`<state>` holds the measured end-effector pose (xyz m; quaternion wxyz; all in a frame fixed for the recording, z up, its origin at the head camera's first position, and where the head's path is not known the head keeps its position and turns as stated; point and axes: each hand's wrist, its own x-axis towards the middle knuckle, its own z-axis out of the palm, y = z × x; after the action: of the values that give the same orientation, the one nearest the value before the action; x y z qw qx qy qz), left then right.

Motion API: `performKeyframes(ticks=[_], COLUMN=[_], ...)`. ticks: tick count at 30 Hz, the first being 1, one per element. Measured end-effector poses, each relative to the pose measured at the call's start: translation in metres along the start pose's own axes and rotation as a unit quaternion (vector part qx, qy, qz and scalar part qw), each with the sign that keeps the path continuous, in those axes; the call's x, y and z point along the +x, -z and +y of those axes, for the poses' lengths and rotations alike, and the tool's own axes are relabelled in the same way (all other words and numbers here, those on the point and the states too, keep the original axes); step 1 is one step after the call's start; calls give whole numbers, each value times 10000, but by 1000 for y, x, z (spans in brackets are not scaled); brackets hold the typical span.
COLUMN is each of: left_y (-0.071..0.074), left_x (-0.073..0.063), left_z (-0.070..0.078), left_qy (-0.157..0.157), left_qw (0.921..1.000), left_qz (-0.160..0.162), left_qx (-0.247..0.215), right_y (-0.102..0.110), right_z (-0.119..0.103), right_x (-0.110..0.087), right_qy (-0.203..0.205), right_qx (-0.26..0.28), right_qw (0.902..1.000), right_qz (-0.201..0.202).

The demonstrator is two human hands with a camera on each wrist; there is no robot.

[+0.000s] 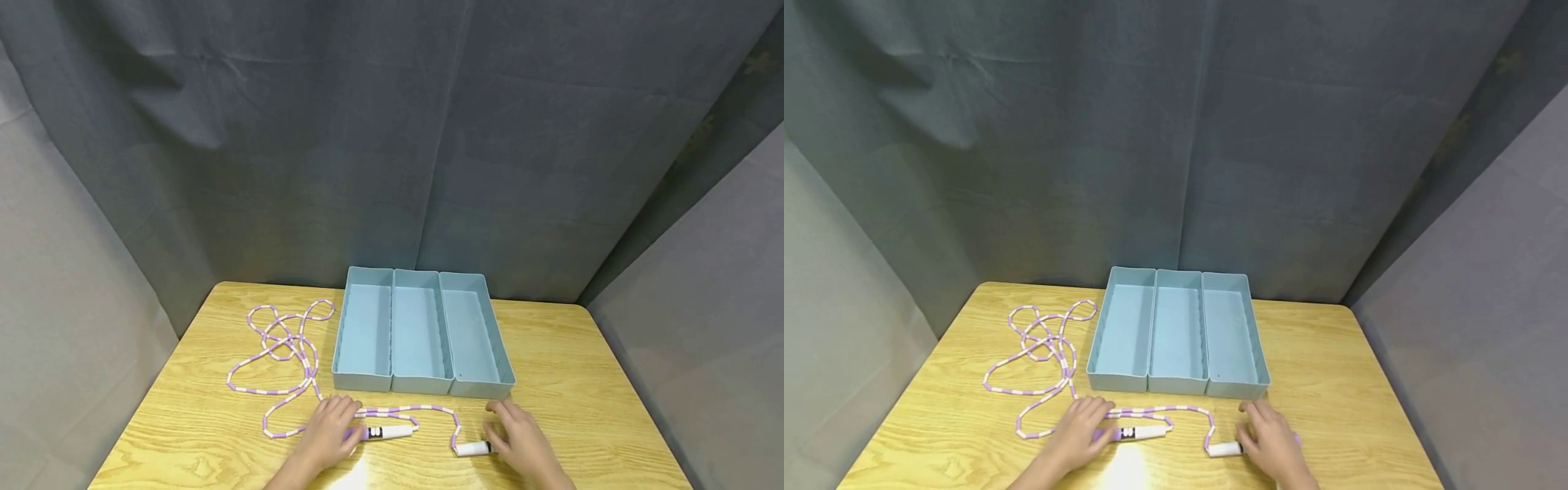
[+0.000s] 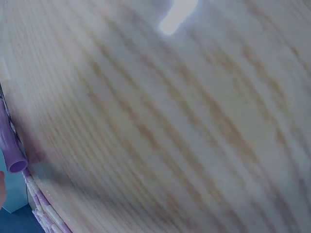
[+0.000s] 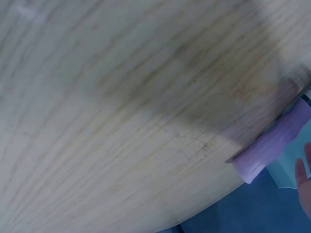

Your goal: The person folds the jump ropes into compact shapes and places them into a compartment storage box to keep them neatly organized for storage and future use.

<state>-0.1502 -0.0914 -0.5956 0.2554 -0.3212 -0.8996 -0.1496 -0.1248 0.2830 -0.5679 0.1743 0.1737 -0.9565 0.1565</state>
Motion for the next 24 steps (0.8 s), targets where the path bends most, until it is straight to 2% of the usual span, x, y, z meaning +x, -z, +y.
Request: performKeyframes(ticks=[7,14,24], left_y=[-2,-2,-6], left_x=[-4,-6,-10], left_z=[2,5,4], left_qy=[41,123,1], left_qw=[9996,9981,9969], left_qz=[-277,-584,-758], left_qx=[-62,-125,-211], right_y=[-2,-2,-4], right_z=[0,2,5], right_x=[-5,-9,-12], right_qy=[-50,233,643], right_qx=[127,413,1047], right_qw=[9992,9959,9878], right_qz=[-381,-765,-956])
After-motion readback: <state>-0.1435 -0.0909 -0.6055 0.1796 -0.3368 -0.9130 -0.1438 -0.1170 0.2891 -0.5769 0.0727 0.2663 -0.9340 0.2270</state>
